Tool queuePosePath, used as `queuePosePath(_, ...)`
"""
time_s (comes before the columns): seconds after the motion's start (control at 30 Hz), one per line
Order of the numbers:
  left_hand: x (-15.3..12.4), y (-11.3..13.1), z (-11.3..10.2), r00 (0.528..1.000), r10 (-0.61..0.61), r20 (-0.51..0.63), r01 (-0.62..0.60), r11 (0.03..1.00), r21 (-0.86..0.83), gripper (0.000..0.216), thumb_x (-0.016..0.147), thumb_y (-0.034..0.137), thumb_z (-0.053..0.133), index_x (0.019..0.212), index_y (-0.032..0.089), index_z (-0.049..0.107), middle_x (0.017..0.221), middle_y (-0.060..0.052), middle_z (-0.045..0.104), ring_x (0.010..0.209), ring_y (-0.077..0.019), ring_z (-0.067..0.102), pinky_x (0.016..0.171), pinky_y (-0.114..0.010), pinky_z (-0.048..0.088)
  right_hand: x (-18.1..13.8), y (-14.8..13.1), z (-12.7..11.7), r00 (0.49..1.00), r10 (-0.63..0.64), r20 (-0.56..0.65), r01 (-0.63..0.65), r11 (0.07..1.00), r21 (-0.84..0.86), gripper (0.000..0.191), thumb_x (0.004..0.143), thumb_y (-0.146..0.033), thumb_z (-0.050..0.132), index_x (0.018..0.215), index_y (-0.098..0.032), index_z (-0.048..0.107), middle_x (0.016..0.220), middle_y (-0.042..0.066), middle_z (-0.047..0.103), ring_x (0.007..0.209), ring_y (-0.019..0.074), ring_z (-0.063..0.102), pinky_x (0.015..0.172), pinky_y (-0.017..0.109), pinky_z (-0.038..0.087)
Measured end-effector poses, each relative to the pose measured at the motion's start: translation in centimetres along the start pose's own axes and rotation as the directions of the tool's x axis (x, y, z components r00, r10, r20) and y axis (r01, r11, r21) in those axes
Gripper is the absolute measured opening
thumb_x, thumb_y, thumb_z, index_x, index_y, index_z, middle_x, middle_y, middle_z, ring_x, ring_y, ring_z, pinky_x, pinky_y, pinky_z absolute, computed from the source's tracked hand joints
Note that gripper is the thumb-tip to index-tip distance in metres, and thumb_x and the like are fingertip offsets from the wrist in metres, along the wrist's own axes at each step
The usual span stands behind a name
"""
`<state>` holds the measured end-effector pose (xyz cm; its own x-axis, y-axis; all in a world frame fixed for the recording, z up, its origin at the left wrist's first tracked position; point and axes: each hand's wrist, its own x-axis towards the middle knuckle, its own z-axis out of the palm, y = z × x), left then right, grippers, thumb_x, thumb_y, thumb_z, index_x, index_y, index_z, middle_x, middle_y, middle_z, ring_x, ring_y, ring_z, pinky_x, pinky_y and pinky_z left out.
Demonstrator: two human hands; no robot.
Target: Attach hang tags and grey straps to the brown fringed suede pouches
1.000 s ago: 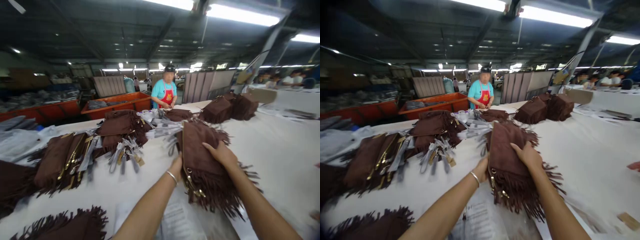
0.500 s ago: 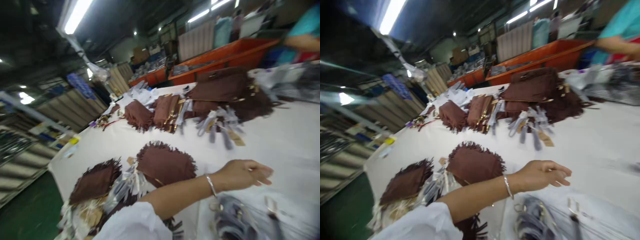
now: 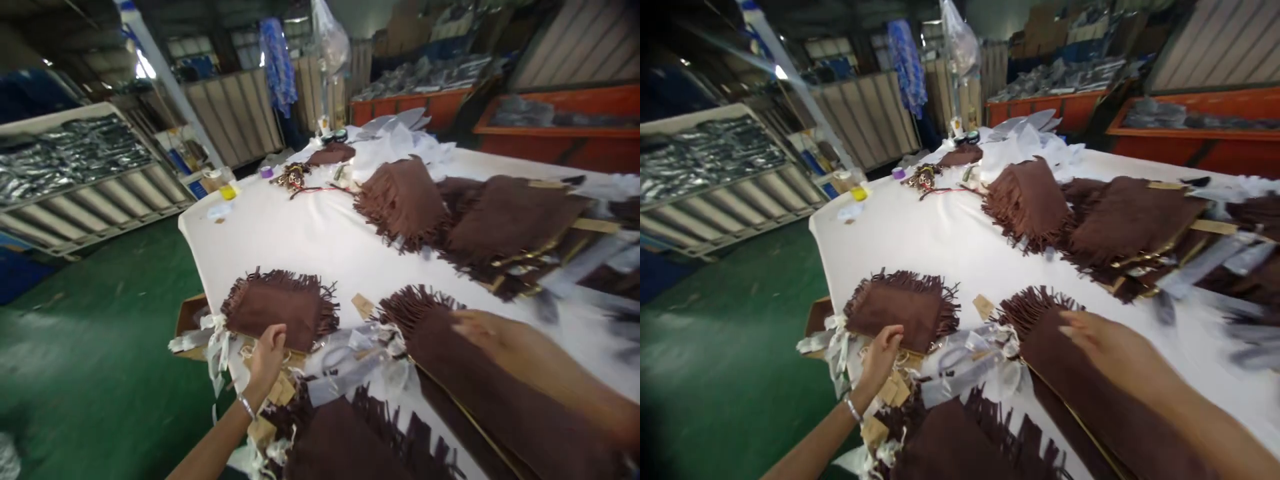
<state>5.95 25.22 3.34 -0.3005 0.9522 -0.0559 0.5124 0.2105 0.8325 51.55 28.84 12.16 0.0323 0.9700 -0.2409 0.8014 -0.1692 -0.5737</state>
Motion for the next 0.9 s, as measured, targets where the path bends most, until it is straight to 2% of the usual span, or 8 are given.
queuePosePath(0.1, 0.9, -3.6, -1.0, 0.997, -0.036, -0.065, 0.035, 0.999, -0.013, 0.025, 0.081, 0.032, 0.053, 0.097, 0.020, 0.066, 0.102, -0.009, 0.068, 0.100, -0.0270, 0.063, 0.094, -0.046, 0.047, 7.2, -13.8, 9.8, 0.870, -0.416, 0.264, 0.452, 0.888, -0.087, 0.038, 0.091, -0.042, 0.044, 0.121, -0.026, 0.062, 0.124, 0.007, 0.066, 0.116, 0.0243, 0.059, 0.103, 0.038, 0.043)
queuePosePath(0.13, 1.1, -4.3, -0.9, 0.998, -0.030, -0.061, 0.029, 0.999, -0.024, 0.024, 0.082, 0.031, 0.052, 0.098, 0.021, 0.067, 0.103, -0.008, 0.067, 0.100, -0.0262, 0.062, 0.094, -0.045, 0.047, 9.1, -17.9, 13.5, 0.837, -0.465, 0.290, 0.511, 0.853, -0.105, 0.040, 0.092, -0.040, 0.047, 0.126, -0.023, 0.059, 0.127, 0.008, 0.064, 0.120, 0.0234, 0.057, 0.106, 0.036, 0.040)
queuePosePath(0.23, 1.4, -5.4, -0.4, 1.000, 0.004, 0.010, -0.003, 0.997, -0.078, 0.027, 0.085, 0.025, 0.047, 0.104, 0.024, 0.066, 0.110, -0.008, 0.063, 0.098, -0.0241, 0.062, 0.090, -0.042, 0.051, 12.7, -26.5, 23.1, 0.801, -0.465, 0.376, 0.559, 0.805, -0.196, 0.059, 0.086, -0.045, 0.061, 0.137, -0.019, 0.050, 0.132, 0.013, 0.058, 0.124, 0.0278, 0.053, 0.104, 0.038, 0.040)
queuePosePath(0.33, 1.6, -5.4, -0.7, 0.997, -0.014, 0.075, 0.025, 0.989, -0.149, 0.031, 0.086, 0.020, 0.045, 0.109, 0.025, 0.064, 0.116, -0.010, 0.060, 0.099, -0.0246, 0.062, 0.086, -0.041, 0.053, 14.2, -29.9, 28.2, 0.841, -0.383, 0.382, 0.501, 0.818, -0.282, 0.092, 0.072, -0.053, 0.074, 0.146, -0.015, 0.036, 0.139, 0.021, 0.049, 0.121, 0.0363, 0.054, 0.095, 0.043, 0.045)
queuePosePath(0.47, 2.0, -5.1, -1.1, 0.993, -0.043, 0.114, 0.064, 0.979, -0.193, 0.032, 0.085, 0.017, 0.046, 0.110, 0.024, 0.065, 0.117, -0.010, 0.060, 0.107, -0.0260, 0.060, 0.091, -0.041, 0.052, 15.1, -31.1, 29.3, 0.834, -0.248, 0.494, 0.435, 0.845, -0.311, 0.099, 0.069, -0.052, 0.075, 0.149, -0.013, 0.031, 0.126, 0.021, 0.061, 0.108, 0.0356, 0.063, 0.086, 0.041, 0.049)
queuePosePath(0.6, 2.6, -5.0, -1.2, 0.988, -0.029, 0.152, 0.062, 0.975, -0.214, 0.031, 0.088, 0.018, 0.044, 0.110, 0.024, 0.066, 0.114, -0.009, 0.060, 0.102, -0.0237, 0.062, 0.089, -0.038, 0.053, 15.9, -31.7, 28.7, 0.753, -0.251, 0.609, 0.486, 0.836, -0.256, 0.067, 0.067, -0.056, 0.074, 0.122, -0.019, 0.062, 0.110, 0.014, 0.071, 0.101, 0.0330, 0.067, 0.079, 0.036, 0.051)
queuePosePath(0.73, 3.0, -5.3, -1.8, 0.987, -0.023, 0.161, 0.057, 0.976, -0.211, 0.030, 0.089, 0.021, 0.045, 0.111, 0.025, 0.066, 0.114, -0.009, 0.062, 0.100, -0.0241, 0.064, 0.086, -0.038, 0.055, 16.2, -32.3, 27.8, 0.723, -0.306, 0.620, 0.530, 0.821, -0.213, 0.045, 0.073, -0.049, 0.070, 0.109, -0.022, 0.068, 0.107, 0.010, 0.073, 0.099, 0.0300, 0.068, 0.078, 0.034, 0.051)
queuePosePath(0.9, 1.5, -4.4, -3.0, 0.983, 0.177, 0.050, -0.170, 0.978, -0.120, 0.027, 0.090, 0.034, 0.049, 0.109, 0.038, 0.068, 0.117, -0.003, 0.066, 0.106, -0.0271, 0.064, 0.085, -0.042, 0.058, 14.0, -34.3, 23.0, 0.754, -0.329, 0.568, 0.546, 0.795, -0.265, 0.045, 0.075, -0.058, 0.064, 0.106, -0.025, 0.068, 0.106, 0.007, 0.074, 0.103, 0.0296, 0.067, 0.080, 0.035, 0.051)
